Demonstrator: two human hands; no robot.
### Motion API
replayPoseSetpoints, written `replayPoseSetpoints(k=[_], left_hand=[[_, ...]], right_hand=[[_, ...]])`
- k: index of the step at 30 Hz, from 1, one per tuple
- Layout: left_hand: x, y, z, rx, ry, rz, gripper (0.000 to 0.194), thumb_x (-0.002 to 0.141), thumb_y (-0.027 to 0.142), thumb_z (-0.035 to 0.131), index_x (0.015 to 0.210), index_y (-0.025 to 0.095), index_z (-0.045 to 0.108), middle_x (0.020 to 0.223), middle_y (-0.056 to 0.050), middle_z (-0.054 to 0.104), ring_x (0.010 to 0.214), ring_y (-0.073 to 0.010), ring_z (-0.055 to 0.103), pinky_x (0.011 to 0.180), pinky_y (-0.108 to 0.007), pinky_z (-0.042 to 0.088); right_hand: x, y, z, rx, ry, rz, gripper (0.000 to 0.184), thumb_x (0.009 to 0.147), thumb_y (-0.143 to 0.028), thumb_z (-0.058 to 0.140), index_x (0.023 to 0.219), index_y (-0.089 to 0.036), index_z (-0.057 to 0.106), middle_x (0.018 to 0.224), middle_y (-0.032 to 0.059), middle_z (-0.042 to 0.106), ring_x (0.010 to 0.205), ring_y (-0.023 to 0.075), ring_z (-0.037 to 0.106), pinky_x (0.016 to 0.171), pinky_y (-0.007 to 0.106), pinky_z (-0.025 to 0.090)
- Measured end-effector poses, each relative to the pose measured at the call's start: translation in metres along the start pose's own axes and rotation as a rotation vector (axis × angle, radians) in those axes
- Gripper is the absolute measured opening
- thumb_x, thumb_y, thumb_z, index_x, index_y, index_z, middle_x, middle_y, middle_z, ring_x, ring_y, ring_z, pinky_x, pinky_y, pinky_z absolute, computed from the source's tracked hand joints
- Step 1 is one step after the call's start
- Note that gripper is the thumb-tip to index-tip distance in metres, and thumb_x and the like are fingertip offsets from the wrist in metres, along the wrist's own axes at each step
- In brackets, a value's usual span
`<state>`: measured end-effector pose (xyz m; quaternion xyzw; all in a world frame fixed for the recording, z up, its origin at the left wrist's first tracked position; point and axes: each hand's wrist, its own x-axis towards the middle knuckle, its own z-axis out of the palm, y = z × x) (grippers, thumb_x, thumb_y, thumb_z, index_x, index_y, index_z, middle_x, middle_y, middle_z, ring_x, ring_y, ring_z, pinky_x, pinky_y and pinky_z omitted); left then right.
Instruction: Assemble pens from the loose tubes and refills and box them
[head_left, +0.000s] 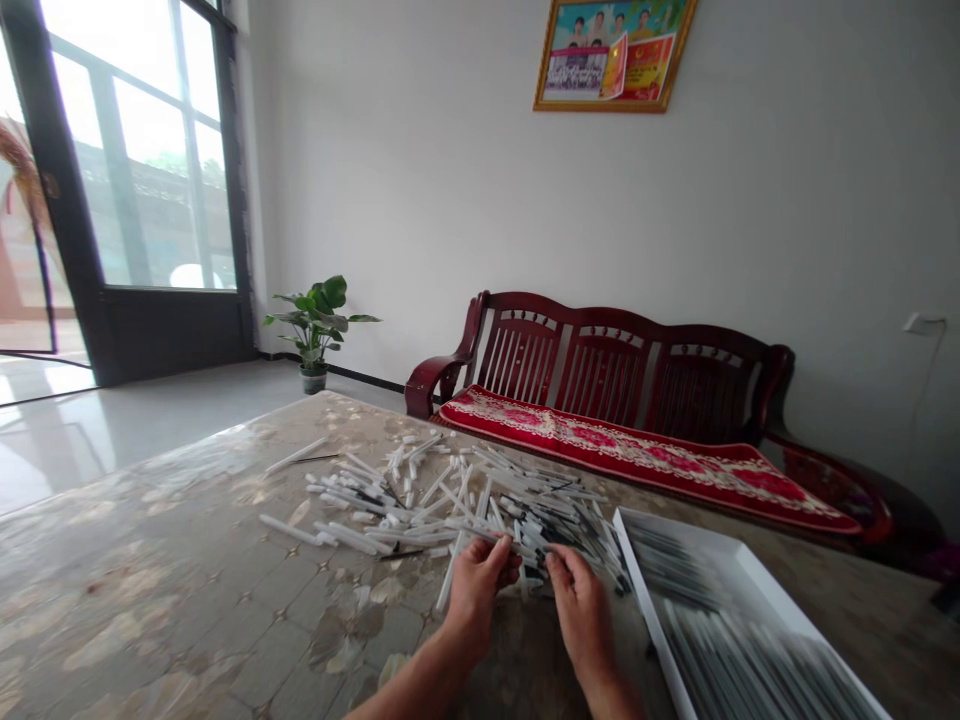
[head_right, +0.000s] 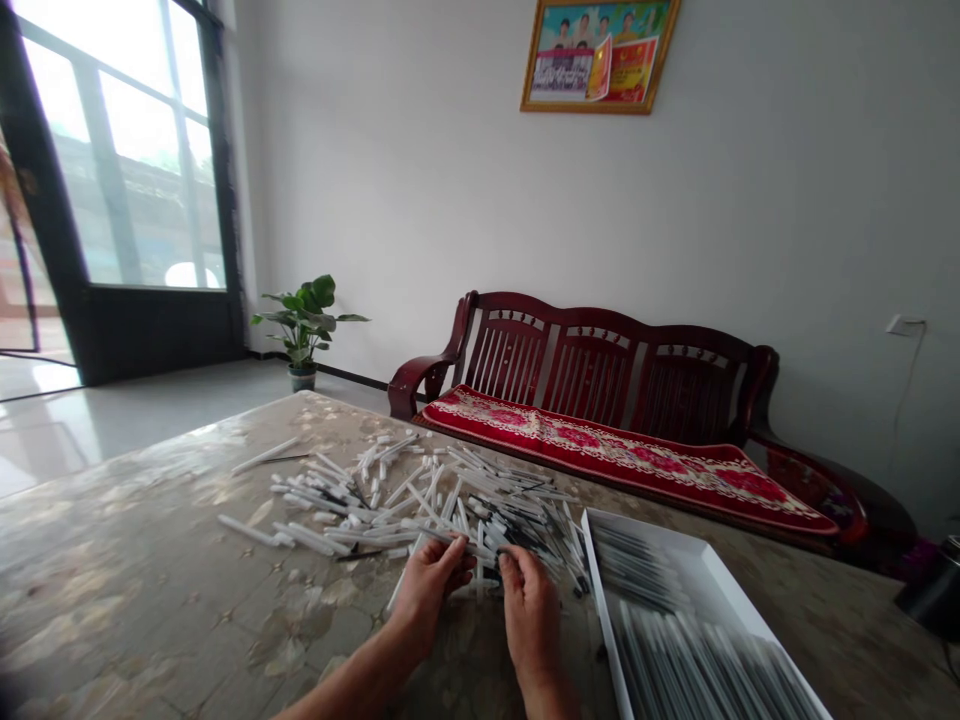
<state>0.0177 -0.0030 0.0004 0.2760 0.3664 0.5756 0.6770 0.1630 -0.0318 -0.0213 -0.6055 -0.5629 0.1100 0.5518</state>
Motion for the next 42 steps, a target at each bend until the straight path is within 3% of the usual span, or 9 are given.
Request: replayPoseSetpoints(k=[6, 14, 19, 22, 27, 30, 33, 38, 42], left_hand=[[0.004, -0.004, -0.002, -0.017, -0.016, 0.003, 0.049, 0.043, 0.048, 0.090, 0.069, 0.013, 0.068, 0.060, -0.001, 0.068, 0.055, -0.0132, 0.065, 0.054, -0.023, 0.052], [0.016, 0.012, -0.011, -0.041, 0.228, 0.104, 0.050, 0.046, 0.048, 0.088, 0.077, 0.015, 0.068, 0.065, -0.001, 0.067, 0.058, -0.0138, 0.064, 0.050, -0.022, 0.047], [0.013, 0.005, -0.011, 0.190, 0.116, 0.216, 0.045, 0.057, 0.055, 0.080, 0.076, 0.016, 0.071, 0.060, 0.001, 0.062, 0.055, -0.0129, 0.057, 0.050, -0.022, 0.040], [0.009, -0.005, -0.009, 0.285, -0.008, 0.300, 0.039, 0.060, 0.052, 0.080, 0.073, 0.016, 0.073, 0.066, -0.002, 0.067, 0.064, -0.0159, 0.060, 0.063, -0.026, 0.047], [0.000, -0.008, -0.003, 0.295, -0.186, 0.297, 0.038, 0.059, 0.050, 0.082, 0.074, 0.016, 0.073, 0.071, -0.005, 0.070, 0.073, -0.0205, 0.064, 0.075, -0.032, 0.050], [-0.004, 0.004, -0.001, 0.206, -0.194, 0.234, 0.045, 0.063, 0.053, 0.079, 0.089, 0.017, 0.073, 0.083, -0.006, 0.074, 0.083, -0.0227, 0.067, 0.081, -0.034, 0.052], [-0.005, 0.018, -0.001, 0.012, -0.138, 0.163, 0.052, 0.072, 0.059, 0.070, 0.103, 0.018, 0.068, 0.097, -0.010, 0.076, 0.095, -0.0246, 0.070, 0.088, -0.037, 0.052], [-0.002, 0.020, -0.001, -0.148, -0.072, 0.074, 0.048, 0.064, 0.058, 0.077, 0.086, 0.019, 0.063, 0.085, -0.010, 0.077, 0.086, -0.0263, 0.073, 0.085, -0.040, 0.055], [0.007, 0.019, -0.005, -0.187, 0.071, 0.054, 0.046, 0.059, 0.057, 0.080, 0.076, 0.019, 0.059, 0.080, -0.009, 0.075, 0.078, -0.0235, 0.073, 0.074, -0.035, 0.057]], right_hand=[[0.001, -0.004, 0.002, 0.005, 0.007, -0.005, 0.039, 0.084, -0.056, 0.054, 0.075, -0.022, 0.071, 0.072, 0.0061, 0.073, 0.068, 0.0216, 0.068, 0.065, 0.029, 0.053], [0.011, 0.023, -0.021, -0.143, 0.235, 0.206, 0.044, 0.081, -0.062, 0.045, 0.079, -0.024, 0.066, 0.077, 0.0082, 0.073, 0.073, 0.0258, 0.068, 0.066, 0.033, 0.051], [0.010, 0.015, -0.020, -0.191, 0.270, 0.141, 0.049, 0.082, -0.063, 0.044, 0.094, -0.021, 0.067, 0.094, 0.0115, 0.072, 0.085, 0.0276, 0.068, 0.074, 0.036, 0.052], [0.003, -0.007, -0.014, -0.137, 0.157, 0.018, 0.046, 0.090, -0.058, 0.041, 0.099, -0.022, 0.068, 0.102, 0.0108, 0.071, 0.096, 0.0263, 0.066, 0.084, 0.036, 0.051], [-0.005, -0.036, -0.005, 0.062, -0.212, -0.053, 0.040, 0.095, -0.051, 0.045, 0.091, -0.022, 0.072, 0.084, 0.0054, 0.072, 0.080, 0.0209, 0.066, 0.074, 0.029, 0.052], [-0.004, -0.032, -0.002, 0.101, -0.222, -0.012, 0.048, 0.091, -0.059, 0.047, 0.070, -0.021, 0.068, 0.060, 0.0021, 0.063, 0.059, 0.0181, 0.059, 0.055, 0.026, 0.047], [-0.002, -0.022, -0.001, 0.131, -0.237, 0.056, 0.055, 0.088, -0.065, 0.046, 0.060, -0.021, 0.062, 0.045, -0.0017, 0.050, 0.042, 0.0142, 0.045, 0.039, 0.025, 0.034], [-0.003, -0.019, 0.000, 0.023, -0.209, -0.039, 0.052, 0.090, -0.061, 0.046, 0.059, -0.022, 0.060, 0.049, -0.0015, 0.055, 0.047, 0.0149, 0.050, 0.045, 0.025, 0.038], [-0.005, -0.018, -0.004, -0.160, -0.134, -0.136, 0.045, 0.093, -0.056, 0.044, 0.077, -0.023, 0.071, 0.061, 0.0022, 0.067, 0.058, 0.0181, 0.062, 0.057, 0.025, 0.046]])
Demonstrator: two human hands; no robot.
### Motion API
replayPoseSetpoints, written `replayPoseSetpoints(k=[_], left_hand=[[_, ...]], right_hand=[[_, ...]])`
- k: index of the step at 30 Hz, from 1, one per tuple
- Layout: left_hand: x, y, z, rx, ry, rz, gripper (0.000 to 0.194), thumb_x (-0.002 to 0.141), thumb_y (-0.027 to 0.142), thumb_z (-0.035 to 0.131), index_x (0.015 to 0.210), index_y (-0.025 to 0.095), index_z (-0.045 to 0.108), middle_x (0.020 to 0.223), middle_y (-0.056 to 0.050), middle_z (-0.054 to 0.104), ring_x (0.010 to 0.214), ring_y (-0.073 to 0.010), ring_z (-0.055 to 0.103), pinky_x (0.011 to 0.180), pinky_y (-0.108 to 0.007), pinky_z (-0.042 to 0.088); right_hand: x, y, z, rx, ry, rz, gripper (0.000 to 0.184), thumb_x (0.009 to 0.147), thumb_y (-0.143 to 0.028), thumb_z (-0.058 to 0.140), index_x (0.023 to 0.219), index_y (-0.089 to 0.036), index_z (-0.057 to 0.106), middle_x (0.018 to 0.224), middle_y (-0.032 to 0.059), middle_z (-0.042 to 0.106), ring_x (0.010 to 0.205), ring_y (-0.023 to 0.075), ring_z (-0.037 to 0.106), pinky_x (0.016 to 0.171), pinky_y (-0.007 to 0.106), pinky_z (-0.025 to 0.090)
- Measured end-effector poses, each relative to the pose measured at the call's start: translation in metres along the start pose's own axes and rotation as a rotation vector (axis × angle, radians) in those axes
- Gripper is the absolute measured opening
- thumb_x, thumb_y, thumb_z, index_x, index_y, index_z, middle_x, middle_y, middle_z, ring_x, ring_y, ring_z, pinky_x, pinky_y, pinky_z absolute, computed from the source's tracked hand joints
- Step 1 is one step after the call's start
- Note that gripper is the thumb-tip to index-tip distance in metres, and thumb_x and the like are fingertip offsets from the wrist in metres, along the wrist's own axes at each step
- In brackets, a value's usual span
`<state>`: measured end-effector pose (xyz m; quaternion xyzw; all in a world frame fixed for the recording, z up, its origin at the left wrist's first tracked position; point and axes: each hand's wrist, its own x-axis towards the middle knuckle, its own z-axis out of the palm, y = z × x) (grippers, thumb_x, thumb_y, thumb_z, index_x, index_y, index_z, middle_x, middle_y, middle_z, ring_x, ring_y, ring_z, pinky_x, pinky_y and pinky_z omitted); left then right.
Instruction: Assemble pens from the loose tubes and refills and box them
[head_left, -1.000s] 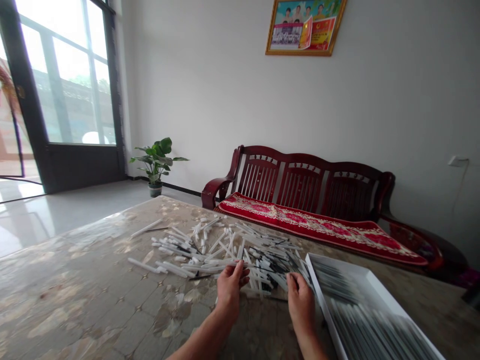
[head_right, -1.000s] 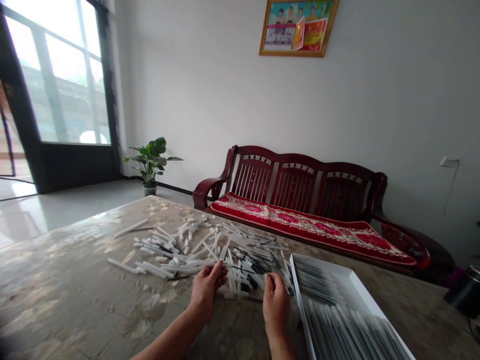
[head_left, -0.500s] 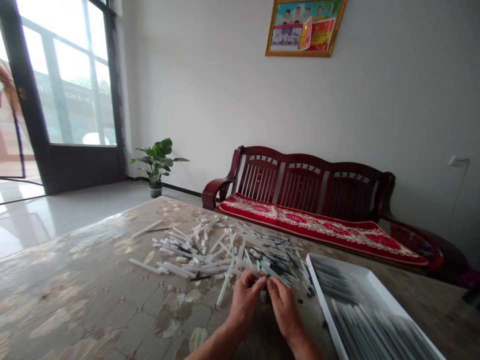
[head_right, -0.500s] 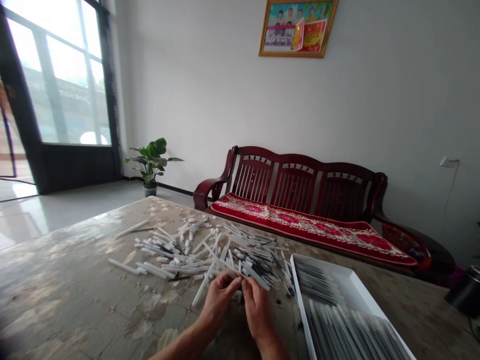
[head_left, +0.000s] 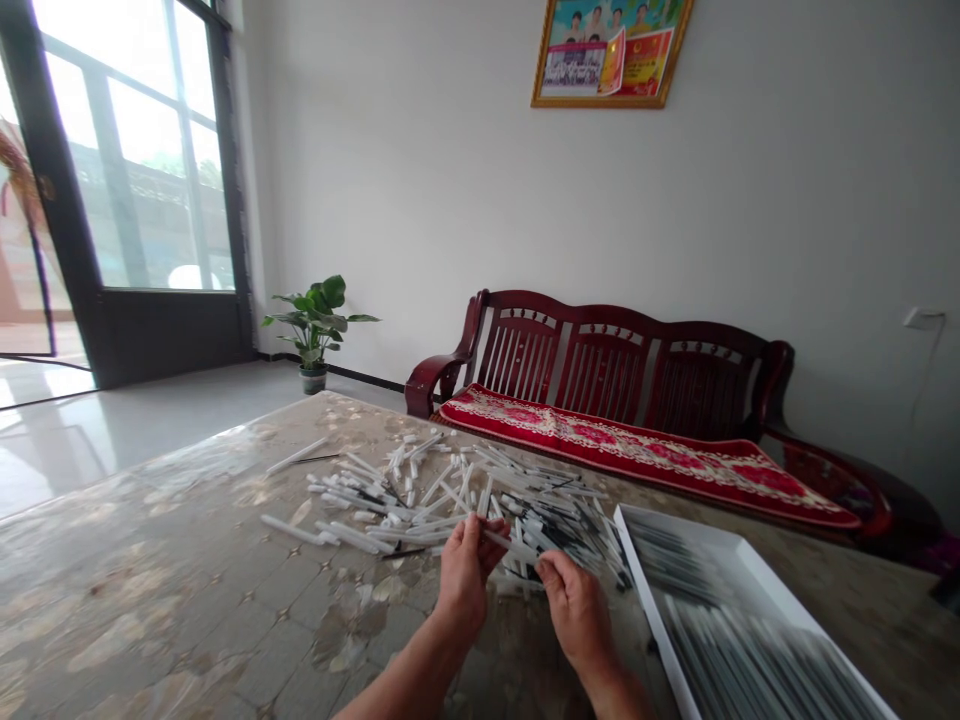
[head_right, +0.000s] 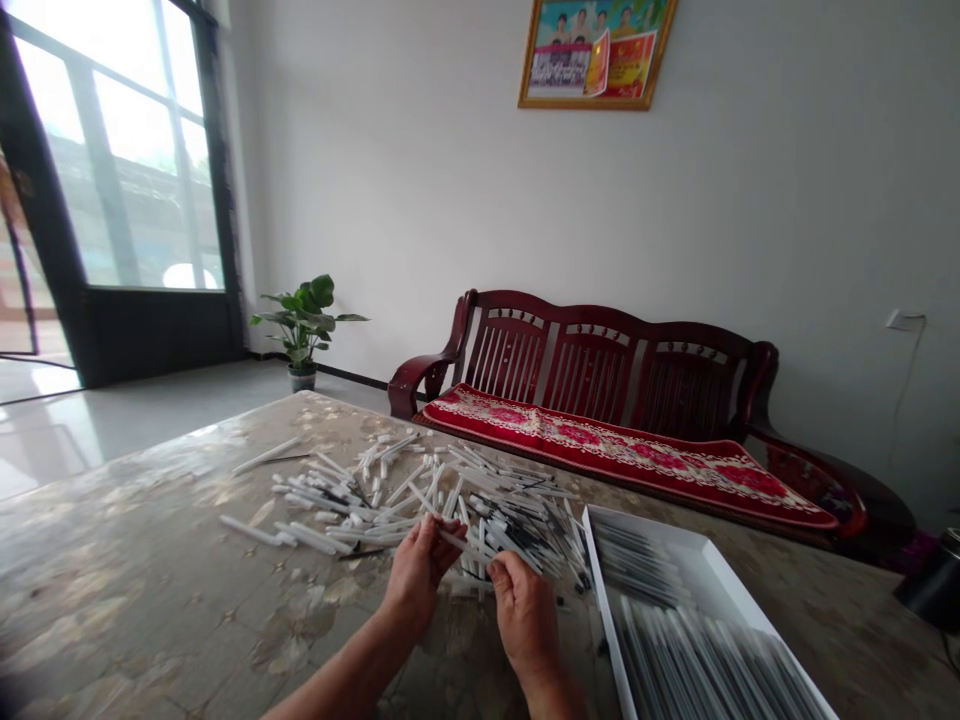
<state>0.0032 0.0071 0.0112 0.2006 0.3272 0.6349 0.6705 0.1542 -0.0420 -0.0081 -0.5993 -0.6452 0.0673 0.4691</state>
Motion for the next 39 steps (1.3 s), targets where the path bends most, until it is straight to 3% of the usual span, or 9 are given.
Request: replayPoseSetpoints(k=[5, 10, 13, 17, 19, 24, 31, 36, 39], left_hand=[[0.014, 0.006, -0.006, 0.232, -0.015, 0.165, 0.038, 0.067, 0.052, 0.075, 0.080, 0.018, 0.064, 0.079, -0.008, 0.074, 0.077, -0.0227, 0.072, 0.077, -0.036, 0.056], [0.013, -0.002, -0.013, 0.809, -0.122, 0.518, 0.037, 0.080, 0.023, 0.059, 0.116, 0.019, 0.065, 0.123, -0.012, 0.069, 0.119, -0.0265, 0.061, 0.105, -0.043, 0.043], [0.004, -0.011, -0.016, 1.242, -0.300, 0.629, 0.056, 0.075, 0.016, 0.062, 0.131, 0.020, 0.058, 0.145, -0.013, 0.054, 0.140, -0.0296, 0.040, 0.116, -0.050, 0.029], [-0.007, -0.023, -0.017, 1.663, -0.663, 0.701, 0.074, 0.073, 0.034, 0.074, 0.142, 0.029, 0.049, 0.155, -0.010, 0.042, 0.148, -0.0341, 0.024, 0.119, -0.061, 0.013], [-0.008, -0.026, -0.017, 1.760, -0.733, 0.707, 0.071, 0.074, 0.040, 0.074, 0.141, 0.033, 0.049, 0.156, -0.010, 0.041, 0.148, -0.0346, 0.023, 0.119, -0.062, 0.012], [0.002, -0.016, -0.018, 1.856, -0.591, 0.691, 0.045, 0.085, 0.022, 0.059, 0.128, 0.034, 0.062, 0.152, -0.008, 0.046, 0.147, -0.0336, 0.027, 0.118, -0.061, 0.012], [0.015, -0.004, -0.029, 1.898, -0.336, 0.711, 0.051, 0.085, 0.009, 0.047, 0.127, 0.032, 0.064, 0.151, -0.010, 0.048, 0.146, -0.0346, 0.027, 0.116, -0.063, 0.008], [-0.005, 0.000, -0.017, 1.633, -0.433, 0.818, 0.042, 0.082, 0.011, 0.053, 0.116, 0.029, 0.071, 0.134, -0.010, 0.062, 0.131, -0.0307, 0.049, 0.110, -0.049, 0.035], [-0.021, -0.003, -0.011, 1.325, -0.541, 0.661, 0.026, 0.086, 0.023, 0.053, 0.095, 0.028, 0.077, 0.097, -0.008, 0.074, 0.094, -0.0247, 0.067, 0.087, -0.035, 0.051]], right_hand=[[-0.002, 0.018, -0.002, -0.136, 0.108, 0.059, 0.041, 0.093, -0.053, 0.044, 0.092, -0.023, 0.072, 0.090, 0.0095, 0.076, 0.082, 0.0238, 0.071, 0.069, 0.030, 0.052], [0.000, 0.031, 0.003, -0.127, 0.099, 0.084, 0.034, 0.090, -0.044, 0.049, 0.103, -0.021, 0.071, 0.100, 0.0107, 0.075, 0.089, 0.0254, 0.071, 0.077, 0.035, 0.054], [0.001, 0.032, 0.004, -0.080, 0.127, 0.046, 0.035, 0.092, -0.037, 0.044, 0.110, -0.019, 0.069, 0.106, 0.0115, 0.074, 0.095, 0.0237, 0.069, 0.084, 0.036, 0.054], [0.000, 0.034, -0.005, -0.263, 0.226, 0.052, 0.035, 0.089, -0.023, 0.039, 0.107, -0.021, 0.069, 0.109, 0.0102, 0.070, 0.104, 0.0239, 0.064, 0.088, 0.036, 0.051], [-0.002, 0.036, -0.011, -0.414, 0.221, 0.079, 0.033, 0.086, -0.020, 0.044, 0.104, -0.022, 0.070, 0.107, 0.0105, 0.069, 0.101, 0.0259, 0.064, 0.084, 0.037, 0.050], [-0.006, 0.039, -0.019, -0.684, 0.105, 0.096, 0.020, 0.082, -0.021, 0.058, 0.096, -0.025, 0.072, 0.094, 0.0091, 0.071, 0.090, 0.0287, 0.063, 0.077, 0.038, 0.047], [-0.006, 0.040, -0.019, -0.735, 0.033, 0.105, 0.016, 0.082, -0.021, 0.062, 0.094, -0.027, 0.071, 0.092, 0.0064, 0.072, 0.090, 0.0262, 0.064, 0.075, 0.033, 0.046], [-0.004, 0.037, -0.022, -0.702, 0.113, 0.093, 0.019, 0.085, -0.023, 0.057, 0.096, -0.025, 0.072, 0.094, 0.0071, 0.074, 0.089, 0.0264, 0.067, 0.077, 0.035, 0.048], [-0.003, 0.034, -0.023, -0.628, 0.155, 0.099, 0.021, 0.088, -0.030, 0.053, 0.096, -0.025, 0.072, 0.094, 0.0077, 0.074, 0.088, 0.0263, 0.068, 0.074, 0.035, 0.050]])
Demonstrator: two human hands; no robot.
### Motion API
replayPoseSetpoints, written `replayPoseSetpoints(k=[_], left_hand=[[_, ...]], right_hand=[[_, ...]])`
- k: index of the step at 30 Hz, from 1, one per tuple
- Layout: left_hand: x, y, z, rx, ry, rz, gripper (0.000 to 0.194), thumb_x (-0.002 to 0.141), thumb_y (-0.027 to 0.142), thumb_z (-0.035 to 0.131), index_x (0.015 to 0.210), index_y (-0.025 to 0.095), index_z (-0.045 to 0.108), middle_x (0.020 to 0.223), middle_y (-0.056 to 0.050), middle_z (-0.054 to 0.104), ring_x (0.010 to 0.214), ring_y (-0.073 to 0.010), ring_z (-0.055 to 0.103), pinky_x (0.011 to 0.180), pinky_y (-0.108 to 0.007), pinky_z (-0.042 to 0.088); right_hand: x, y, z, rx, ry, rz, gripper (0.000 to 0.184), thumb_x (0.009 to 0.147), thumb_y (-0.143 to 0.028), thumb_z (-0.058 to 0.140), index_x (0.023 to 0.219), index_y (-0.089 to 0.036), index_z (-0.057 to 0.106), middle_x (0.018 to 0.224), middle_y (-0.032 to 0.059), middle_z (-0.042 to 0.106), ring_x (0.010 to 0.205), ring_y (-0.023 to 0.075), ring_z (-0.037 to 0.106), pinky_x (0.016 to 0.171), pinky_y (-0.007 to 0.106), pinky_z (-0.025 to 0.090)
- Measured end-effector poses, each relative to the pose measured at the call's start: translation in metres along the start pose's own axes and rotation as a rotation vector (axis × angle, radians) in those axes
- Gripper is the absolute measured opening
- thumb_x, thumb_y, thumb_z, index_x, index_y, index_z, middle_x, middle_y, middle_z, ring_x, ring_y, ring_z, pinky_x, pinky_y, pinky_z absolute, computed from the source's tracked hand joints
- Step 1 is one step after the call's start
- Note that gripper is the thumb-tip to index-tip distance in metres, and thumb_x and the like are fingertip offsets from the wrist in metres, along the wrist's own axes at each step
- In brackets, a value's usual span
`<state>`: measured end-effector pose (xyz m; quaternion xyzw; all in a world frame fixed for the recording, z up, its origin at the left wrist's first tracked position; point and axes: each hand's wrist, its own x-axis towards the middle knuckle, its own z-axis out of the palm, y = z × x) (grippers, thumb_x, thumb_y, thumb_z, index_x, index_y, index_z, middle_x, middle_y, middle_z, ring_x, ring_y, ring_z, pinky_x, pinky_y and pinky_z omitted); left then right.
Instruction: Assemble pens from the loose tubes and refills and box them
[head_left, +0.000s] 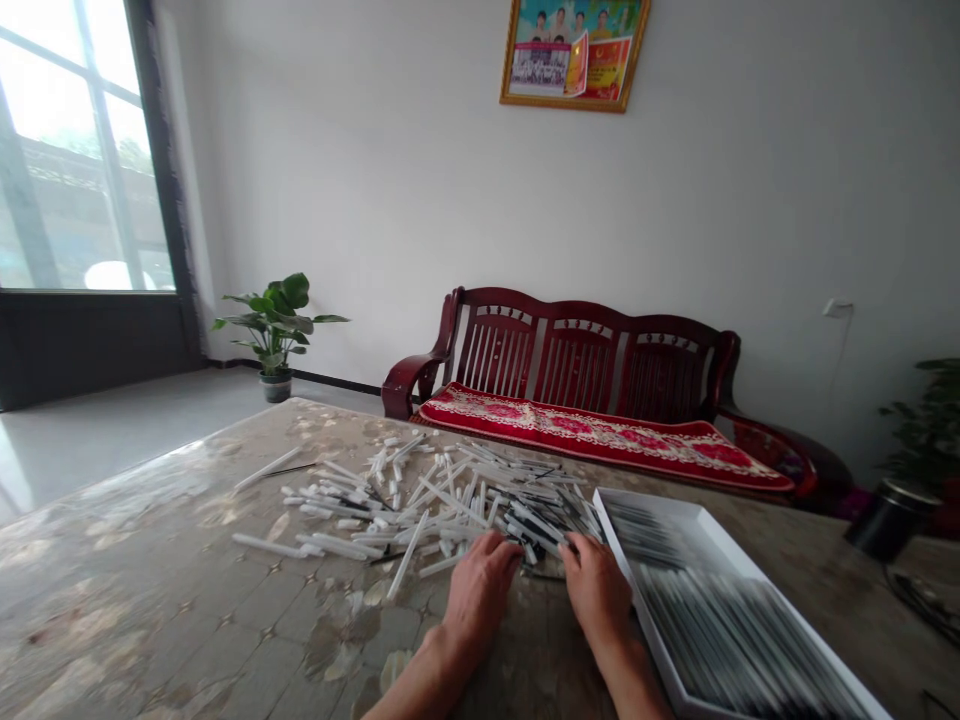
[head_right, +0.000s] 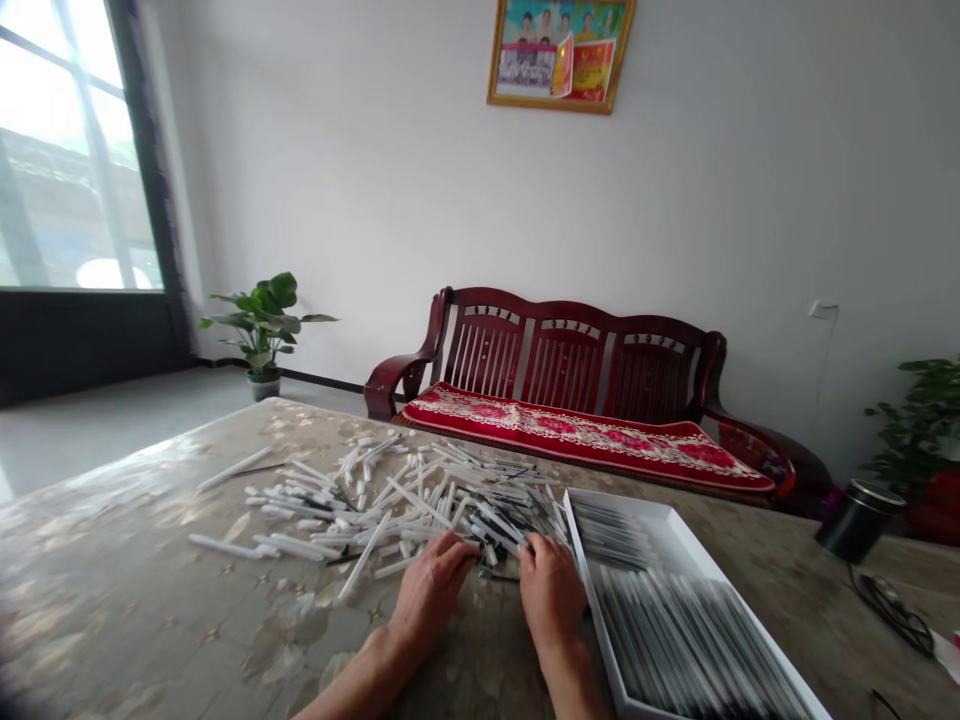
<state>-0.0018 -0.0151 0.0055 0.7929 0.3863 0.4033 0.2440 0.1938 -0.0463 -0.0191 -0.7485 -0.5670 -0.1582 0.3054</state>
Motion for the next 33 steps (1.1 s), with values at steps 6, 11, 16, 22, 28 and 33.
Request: replayPoseSetpoints(k=[6, 11, 16, 22, 28, 33], left_hand=[[-0.004, 0.006, 0.020, -0.628, 0.072, -0.349, 0.026, 0.076, 0.036, 0.063, 0.093, 0.022, 0.076, 0.068, -0.005, 0.072, 0.056, -0.0200, 0.063, 0.053, -0.028, 0.049], [0.006, 0.001, 0.023, -1.004, 0.136, -0.579, 0.031, 0.067, 0.048, 0.071, 0.075, 0.018, 0.066, 0.064, -0.001, 0.067, 0.059, -0.0162, 0.062, 0.046, -0.021, 0.041], [0.008, -0.005, 0.027, -1.087, 0.249, -0.692, 0.032, 0.068, 0.049, 0.072, 0.072, 0.020, 0.058, 0.064, 0.001, 0.065, 0.059, -0.0161, 0.063, 0.050, -0.024, 0.046], [0.009, -0.008, 0.034, -1.136, 0.295, -0.730, 0.021, 0.080, 0.039, 0.065, 0.077, 0.020, 0.057, 0.065, 0.000, 0.065, 0.056, -0.0166, 0.065, 0.050, -0.026, 0.049], [0.013, -0.014, 0.036, -1.137, 0.317, -0.755, 0.020, 0.083, 0.027, 0.067, 0.074, 0.020, 0.051, 0.057, 0.003, 0.061, 0.053, -0.0160, 0.066, 0.052, -0.025, 0.051], [0.014, -0.010, 0.032, -1.204, 0.314, -0.784, 0.016, 0.085, 0.022, 0.066, 0.076, 0.019, 0.053, 0.059, 0.003, 0.063, 0.053, -0.0157, 0.068, 0.052, -0.024, 0.052]], right_hand=[[-0.005, -0.025, -0.008, 0.323, -0.020, -0.003, 0.028, 0.089, -0.037, 0.051, 0.095, -0.022, 0.074, 0.093, 0.0077, 0.075, 0.085, 0.0223, 0.069, 0.076, 0.030, 0.053], [-0.011, -0.049, -0.016, 0.495, -0.111, -0.175, 0.019, 0.084, -0.030, 0.059, 0.090, -0.023, 0.075, 0.085, 0.0063, 0.073, 0.081, 0.0211, 0.068, 0.072, 0.029, 0.054], [-0.002, -0.043, -0.009, 0.621, -0.182, -0.043, 0.028, 0.078, -0.024, 0.057, 0.101, -0.020, 0.073, 0.091, 0.0071, 0.074, 0.078, 0.0213, 0.068, 0.070, 0.031, 0.056], [0.009, -0.032, -0.007, 0.219, -0.230, -0.193, 0.046, 0.083, -0.008, 0.043, 0.110, -0.029, 0.073, 0.101, 0.0038, 0.072, 0.091, 0.0182, 0.068, 0.078, 0.027, 0.052], [0.006, -0.039, 0.005, -0.101, -0.214, -0.469, 0.035, 0.089, -0.007, 0.048, 0.099, -0.029, 0.073, 0.087, 0.0014, 0.070, 0.082, 0.0168, 0.068, 0.068, 0.023, 0.050], [0.006, -0.032, 0.007, -0.001, -0.144, -0.463, 0.031, 0.089, -0.007, 0.048, 0.099, -0.024, 0.072, 0.089, 0.0040, 0.073, 0.081, 0.0184, 0.070, 0.070, 0.026, 0.053]])
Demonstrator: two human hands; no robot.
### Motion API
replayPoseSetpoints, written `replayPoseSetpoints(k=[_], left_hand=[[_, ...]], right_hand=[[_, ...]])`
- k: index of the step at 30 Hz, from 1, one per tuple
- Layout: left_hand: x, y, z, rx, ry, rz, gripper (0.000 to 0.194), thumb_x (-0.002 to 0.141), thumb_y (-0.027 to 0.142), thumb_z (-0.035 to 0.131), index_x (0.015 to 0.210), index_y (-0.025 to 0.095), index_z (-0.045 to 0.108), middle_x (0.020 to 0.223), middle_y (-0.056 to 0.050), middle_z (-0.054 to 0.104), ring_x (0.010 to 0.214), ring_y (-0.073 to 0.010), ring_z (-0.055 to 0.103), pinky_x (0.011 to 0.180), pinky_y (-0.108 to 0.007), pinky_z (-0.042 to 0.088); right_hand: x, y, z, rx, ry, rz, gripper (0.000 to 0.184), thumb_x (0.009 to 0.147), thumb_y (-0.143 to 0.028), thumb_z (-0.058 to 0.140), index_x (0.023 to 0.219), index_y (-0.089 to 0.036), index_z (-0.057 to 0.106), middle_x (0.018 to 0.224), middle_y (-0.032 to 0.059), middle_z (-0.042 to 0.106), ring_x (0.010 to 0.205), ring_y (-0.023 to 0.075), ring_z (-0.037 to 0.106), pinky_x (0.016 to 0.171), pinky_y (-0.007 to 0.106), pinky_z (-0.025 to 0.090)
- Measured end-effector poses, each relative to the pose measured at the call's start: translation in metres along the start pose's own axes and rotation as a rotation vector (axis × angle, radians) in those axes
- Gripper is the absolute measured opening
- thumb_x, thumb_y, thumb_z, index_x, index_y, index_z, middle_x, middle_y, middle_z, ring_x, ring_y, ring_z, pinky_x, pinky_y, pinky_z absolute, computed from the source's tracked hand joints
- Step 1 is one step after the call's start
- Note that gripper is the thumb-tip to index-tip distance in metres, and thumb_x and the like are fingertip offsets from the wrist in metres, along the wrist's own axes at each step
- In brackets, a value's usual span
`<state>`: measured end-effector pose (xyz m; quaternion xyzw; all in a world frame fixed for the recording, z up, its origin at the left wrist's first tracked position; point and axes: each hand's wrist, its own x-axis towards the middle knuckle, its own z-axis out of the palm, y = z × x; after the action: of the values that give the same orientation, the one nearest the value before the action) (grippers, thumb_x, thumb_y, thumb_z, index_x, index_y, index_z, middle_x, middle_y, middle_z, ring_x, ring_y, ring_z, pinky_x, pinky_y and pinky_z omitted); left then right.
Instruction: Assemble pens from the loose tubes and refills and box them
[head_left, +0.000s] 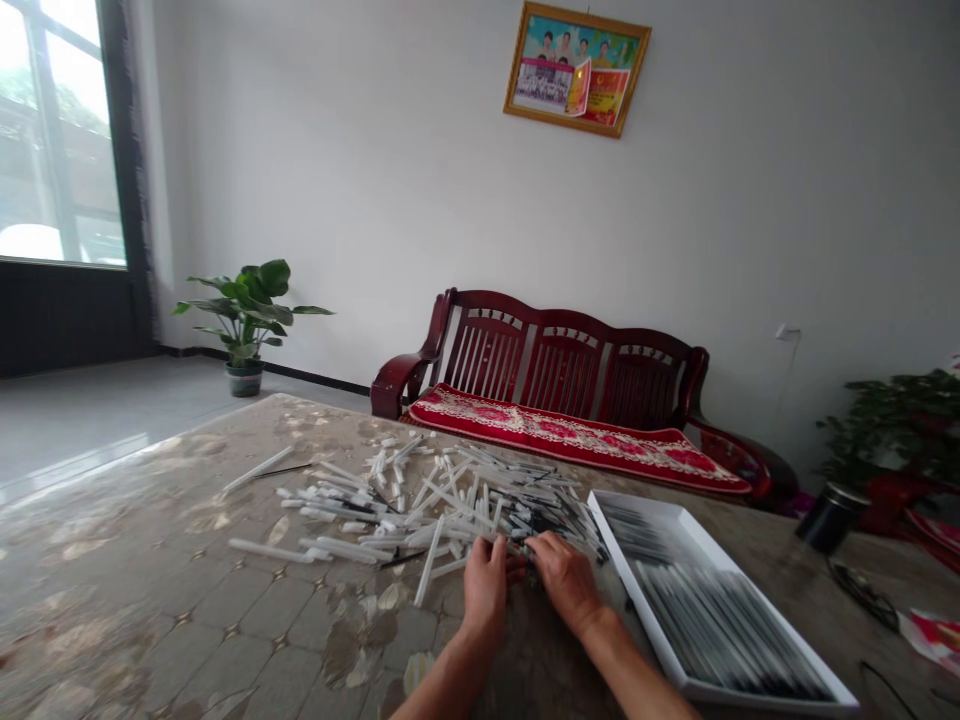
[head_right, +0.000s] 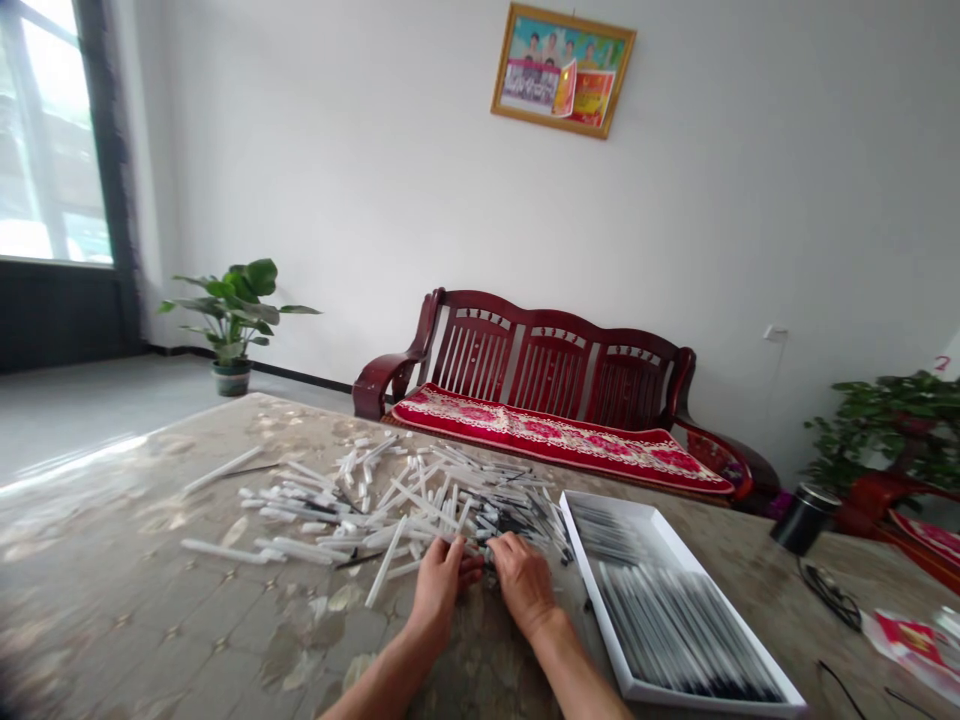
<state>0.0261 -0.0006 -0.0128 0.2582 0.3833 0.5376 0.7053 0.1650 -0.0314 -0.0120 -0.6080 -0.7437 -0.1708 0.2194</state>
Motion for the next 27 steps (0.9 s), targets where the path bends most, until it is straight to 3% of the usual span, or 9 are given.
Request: replayPoseSetpoints(k=[4, 8, 11, 16, 27], left_hand=[[-0.006, 0.008, 0.001, -0.107, -0.004, -0.063, 0.016, 0.086, 0.019, 0.065, 0.075, 0.017, 0.054, 0.064, -0.002, 0.068, 0.058, -0.0166, 0.071, 0.055, -0.025, 0.056], [-0.012, 0.016, 0.002, -0.215, 0.027, -0.122, 0.017, 0.089, 0.015, 0.061, 0.074, 0.016, 0.054, 0.073, -0.007, 0.073, 0.063, -0.0164, 0.073, 0.061, -0.027, 0.060], [-0.016, 0.022, 0.004, -0.257, 0.040, -0.148, 0.018, 0.091, 0.014, 0.059, 0.073, 0.016, 0.054, 0.072, -0.008, 0.073, 0.065, -0.0162, 0.074, 0.063, -0.026, 0.061], [-0.020, 0.026, 0.006, -0.283, 0.051, -0.165, 0.019, 0.091, 0.011, 0.058, 0.073, 0.015, 0.054, 0.067, -0.006, 0.072, 0.061, -0.0146, 0.073, 0.061, -0.024, 0.061], [-0.019, 0.029, 0.009, -0.336, 0.043, -0.182, 0.017, 0.094, 0.010, 0.053, 0.078, 0.013, 0.056, 0.071, -0.009, 0.073, 0.059, -0.0131, 0.072, 0.060, -0.024, 0.062]], right_hand=[[-0.007, -0.001, -0.015, 0.336, 0.180, 0.183, 0.027, 0.094, -0.025, 0.046, 0.103, -0.024, 0.071, 0.097, 0.0074, 0.075, 0.090, 0.0221, 0.071, 0.080, 0.033, 0.055], [-0.022, -0.015, -0.034, 0.787, 0.324, 0.576, 0.040, 0.092, -0.051, 0.049, 0.105, -0.020, 0.069, 0.096, 0.0107, 0.076, 0.083, 0.0251, 0.072, 0.065, 0.033, 0.057], [-0.032, -0.028, -0.044, 0.987, 0.404, 0.737, 0.048, 0.085, -0.059, 0.056, 0.105, -0.017, 0.069, 0.095, 0.0117, 0.076, 0.080, 0.0256, 0.072, 0.061, 0.032, 0.056], [-0.037, -0.038, -0.050, 1.118, 0.465, 0.838, 0.052, 0.078, -0.062, 0.063, 0.101, -0.016, 0.070, 0.090, 0.0104, 0.077, 0.079, 0.0260, 0.071, 0.062, 0.033, 0.057], [-0.040, -0.037, -0.049, 1.267, 0.492, 0.901, 0.051, 0.072, -0.062, 0.071, 0.098, -0.018, 0.069, 0.086, 0.0087, 0.077, 0.077, 0.0256, 0.071, 0.062, 0.034, 0.058]])
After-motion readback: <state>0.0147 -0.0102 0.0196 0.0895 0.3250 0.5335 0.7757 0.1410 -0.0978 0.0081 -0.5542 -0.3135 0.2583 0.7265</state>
